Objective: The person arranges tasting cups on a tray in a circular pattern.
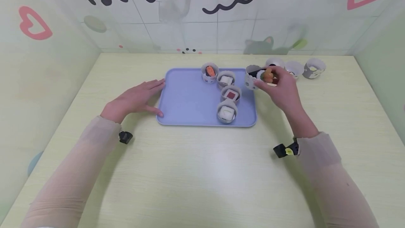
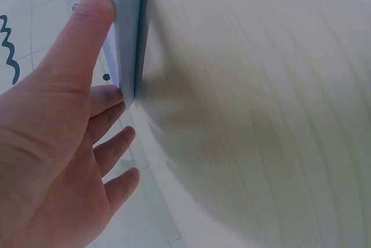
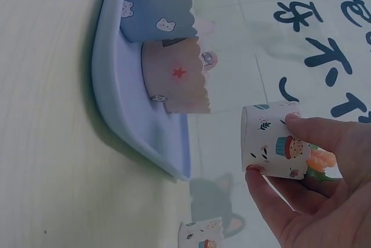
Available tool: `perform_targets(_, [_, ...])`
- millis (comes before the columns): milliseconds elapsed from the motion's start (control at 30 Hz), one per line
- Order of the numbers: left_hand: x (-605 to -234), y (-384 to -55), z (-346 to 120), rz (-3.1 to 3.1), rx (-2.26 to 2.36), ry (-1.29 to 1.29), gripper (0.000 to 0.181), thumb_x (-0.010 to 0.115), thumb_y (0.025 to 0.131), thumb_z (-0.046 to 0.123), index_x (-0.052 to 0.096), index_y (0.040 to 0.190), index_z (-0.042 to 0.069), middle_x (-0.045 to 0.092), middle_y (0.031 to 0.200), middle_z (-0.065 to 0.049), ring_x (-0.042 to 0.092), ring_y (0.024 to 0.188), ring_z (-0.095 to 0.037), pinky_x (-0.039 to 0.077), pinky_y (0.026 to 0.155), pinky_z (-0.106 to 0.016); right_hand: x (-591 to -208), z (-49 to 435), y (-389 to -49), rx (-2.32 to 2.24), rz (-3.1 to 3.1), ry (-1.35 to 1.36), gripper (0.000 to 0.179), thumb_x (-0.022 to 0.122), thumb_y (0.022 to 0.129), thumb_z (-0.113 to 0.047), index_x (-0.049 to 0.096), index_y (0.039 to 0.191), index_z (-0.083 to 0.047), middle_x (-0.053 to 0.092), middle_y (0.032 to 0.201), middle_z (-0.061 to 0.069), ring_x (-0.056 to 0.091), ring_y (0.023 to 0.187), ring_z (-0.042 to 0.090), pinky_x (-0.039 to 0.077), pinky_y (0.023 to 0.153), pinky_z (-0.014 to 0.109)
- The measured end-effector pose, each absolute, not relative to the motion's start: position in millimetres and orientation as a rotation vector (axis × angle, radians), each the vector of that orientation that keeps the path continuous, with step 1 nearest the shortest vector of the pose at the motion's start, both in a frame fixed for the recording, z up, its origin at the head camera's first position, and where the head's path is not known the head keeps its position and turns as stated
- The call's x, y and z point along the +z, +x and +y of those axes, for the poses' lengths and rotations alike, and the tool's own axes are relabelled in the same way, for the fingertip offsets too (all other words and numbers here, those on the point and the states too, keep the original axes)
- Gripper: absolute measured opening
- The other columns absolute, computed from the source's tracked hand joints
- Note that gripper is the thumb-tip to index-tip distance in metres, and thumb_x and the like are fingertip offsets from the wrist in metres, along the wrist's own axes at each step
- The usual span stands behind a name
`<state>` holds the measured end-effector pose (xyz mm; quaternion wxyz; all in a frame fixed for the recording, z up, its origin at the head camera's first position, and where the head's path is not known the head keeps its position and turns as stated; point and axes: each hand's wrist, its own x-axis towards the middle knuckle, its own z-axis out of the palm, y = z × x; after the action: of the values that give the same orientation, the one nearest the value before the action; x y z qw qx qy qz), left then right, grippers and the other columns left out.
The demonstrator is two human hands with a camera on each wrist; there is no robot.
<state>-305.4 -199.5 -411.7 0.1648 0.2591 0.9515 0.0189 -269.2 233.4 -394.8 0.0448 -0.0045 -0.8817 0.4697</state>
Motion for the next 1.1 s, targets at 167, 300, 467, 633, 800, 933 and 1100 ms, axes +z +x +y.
perform_targets(167, [-415.6,-308.2,-200.3,2.713,0.035,0.738,0.114,0.076,0.078,0.060,0.018,0.159,0.005,0.014,0.168,-0.013,0.015,0.155,-0.037,0.015,0.129,-0.051,-387.7,221.8,-265.7,1.447,-2.679,0.064,0.033,0.074,0.090,-0.026,0.050,0.103,-0.008,0.042,0.093,-0.005,0.048,0.092,0.009,0.040,0.068,0.011])
perform_targets(300, [-416.1,-309.0,-200.3,2.713,0.030,0.735,0.114,0.076,0.077,0.060,0.018,0.159,0.005,0.014,0.169,-0.013,0.015,0.155,-0.037,0.015,0.130,-0.051,-385.0,212.8,-265.2,1.428,-2.687,0.120,0.034,0.075,0.090,-0.027,0.052,0.105,-0.006,0.043,0.091,-0.004,0.047,0.093,0.013,0.041,0.074,0.013])
perform_targets(467, [-416.1,-308.9,-200.4,2.716,0.037,0.741,0.115,0.076,0.077,0.060,0.019,0.159,0.005,0.014,0.168,-0.013,0.015,0.155,-0.037,0.015,0.130,-0.050,-381.7,198.0,-263.6,1.430,-2.704,0.160,0.037,0.075,0.090,-0.026,0.055,0.112,-0.003,0.043,0.089,-0.003,0.053,0.096,0.006,0.045,0.086,0.011])
perform_targets(633, [-416.5,-308.9,-200.8,2.716,0.044,0.750,0.115,0.076,0.077,0.060,0.019,0.159,0.004,0.015,0.168,-0.014,0.016,0.155,-0.038,0.016,0.129,-0.052,-381.1,183.8,-262.1,1.435,-2.727,0.238,0.046,0.074,0.091,-0.023,0.056,0.125,0.000,0.045,0.094,0.001,0.054,0.099,0.015,0.047,0.085,0.011])
perform_targets(800, [-417.0,-309.3,-201.4,2.716,0.041,0.747,0.114,0.076,0.077,0.060,0.019,0.159,0.004,0.014,0.168,-0.013,0.016,0.155,-0.038,0.016,0.129,-0.051,-382.0,170.5,-262.4,1.441,-2.790,0.255,0.053,0.074,0.091,-0.028,0.055,0.133,-0.001,0.050,0.098,0.006,0.060,0.109,0.028,0.047,0.082,0.018])
perform_targets(933, [-417.2,-309.8,-201.4,2.714,0.039,0.744,0.115,0.075,0.077,0.061,0.018,0.159,0.005,0.014,0.168,-0.013,0.015,0.155,-0.037,0.016,0.129,-0.052,-384.7,160.4,-262.2,1.433,-2.839,0.285,0.052,0.072,0.092,-0.030,0.055,0.134,-0.005,0.053,0.102,0.010,0.060,0.113,0.030,0.050,0.089,0.031])
perform_targets(1100, [-416.7,-309.1,-200.5,2.710,0.043,0.729,0.116,0.076,0.077,0.062,0.017,0.160,0.006,0.013,0.169,-0.012,0.015,0.155,-0.037,0.016,0.129,-0.052,-392.6,148.2,-264.1,1.433,-2.869,0.373,0.053,0.073,0.092,-0.026,0.053,0.137,-0.006,0.054,0.108,0.013,0.062,0.114,0.031,0.054,0.101,0.046])
